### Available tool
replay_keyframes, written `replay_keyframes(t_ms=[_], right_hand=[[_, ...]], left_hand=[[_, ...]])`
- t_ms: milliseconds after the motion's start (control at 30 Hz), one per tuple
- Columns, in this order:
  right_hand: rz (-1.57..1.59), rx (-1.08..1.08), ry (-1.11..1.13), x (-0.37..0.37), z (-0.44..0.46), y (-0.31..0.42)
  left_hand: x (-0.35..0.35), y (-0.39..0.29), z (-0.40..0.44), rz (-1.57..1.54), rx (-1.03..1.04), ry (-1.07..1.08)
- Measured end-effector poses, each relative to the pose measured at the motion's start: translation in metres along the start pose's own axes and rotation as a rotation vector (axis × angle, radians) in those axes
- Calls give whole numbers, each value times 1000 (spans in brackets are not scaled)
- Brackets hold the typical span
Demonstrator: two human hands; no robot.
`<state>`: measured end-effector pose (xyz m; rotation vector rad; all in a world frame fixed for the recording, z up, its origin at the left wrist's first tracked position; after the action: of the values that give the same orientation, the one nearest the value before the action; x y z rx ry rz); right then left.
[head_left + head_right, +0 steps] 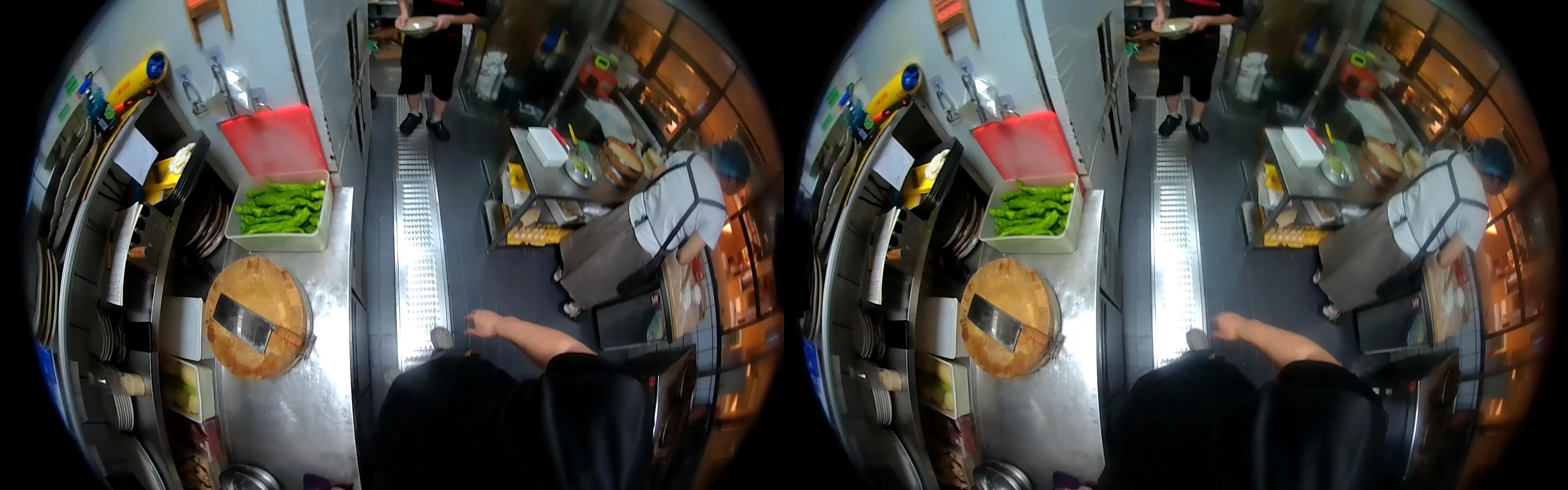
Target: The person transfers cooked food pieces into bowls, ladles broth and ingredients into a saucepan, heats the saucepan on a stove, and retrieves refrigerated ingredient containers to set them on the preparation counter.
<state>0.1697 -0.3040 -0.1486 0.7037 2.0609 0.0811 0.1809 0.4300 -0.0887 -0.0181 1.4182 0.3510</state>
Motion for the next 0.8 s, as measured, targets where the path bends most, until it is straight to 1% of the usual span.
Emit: replay_keyframes(t_ms=[100,133,200,233,267,300,367,400,433,467,533,567,633,667,700,733,767,800], right_hand=[[93,-204,-127,-15,21,55],[113,-292,-127,-18,28,82],[144,-492,-165,-43,27,156],[202,-607,-152,-46,30,190],[167,-659,-133,-63,18,234],[202,-782,-137,-72,11,273],[201,-958,-60,-84,-7,343],[280,-1083,-75,-82,-14,372],[289,-1210,-150,-82,-24,396],[263,-1248,-149,-86,-34,418],[252,-1238,-95,-87,-43,444],[269,-1258,-132,-83,-41,449],[307,-1296,-203,-83,-43,455],[267,-1294,-172,-82,-43,457],[225,-1291,-140,-82,-40,457],[182,-1289,-106,-82,-41,458],[212,-1350,-131,-79,-41,458],[259,-1367,-114,-75,-41,457]], left_hand=[[27,-19,5,-323,-300,242],[36,-27,5,-434,-404,320],[37,-65,21,-674,-164,327],[11,-87,33,-681,-101,244],[-20,-113,47,-690,-36,162],[-42,-132,60,-718,27,115],[-86,-167,81,-775,151,20],[-114,-186,91,-803,211,-25],[-145,-206,98,-829,269,-71],[-171,-223,103,-854,327,-116],[-207,-245,110,-960,331,-152],[-218,-250,113,-1014,333,-169],[-221,-250,119,-1081,261,-131],[-219,-246,120,-1115,221,-109],[-205,-242,122,-1159,159,-24],[-206,-241,119,-1171,174,-21],[-208,-240,116,-1183,186,-20],[-211,-238,113,-1195,198,-20]])
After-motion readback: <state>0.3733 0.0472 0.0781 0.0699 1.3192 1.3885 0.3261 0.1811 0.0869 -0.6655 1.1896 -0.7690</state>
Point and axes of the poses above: each hand's wrist, its own z-axis towards the middle knuckle, its own x-axis out of the palm, y = z × x, the point moved 8 cm from there along z, towards the middle knuckle, and after that the axes turned 6 degrees about -y, right-handed, at the moved point
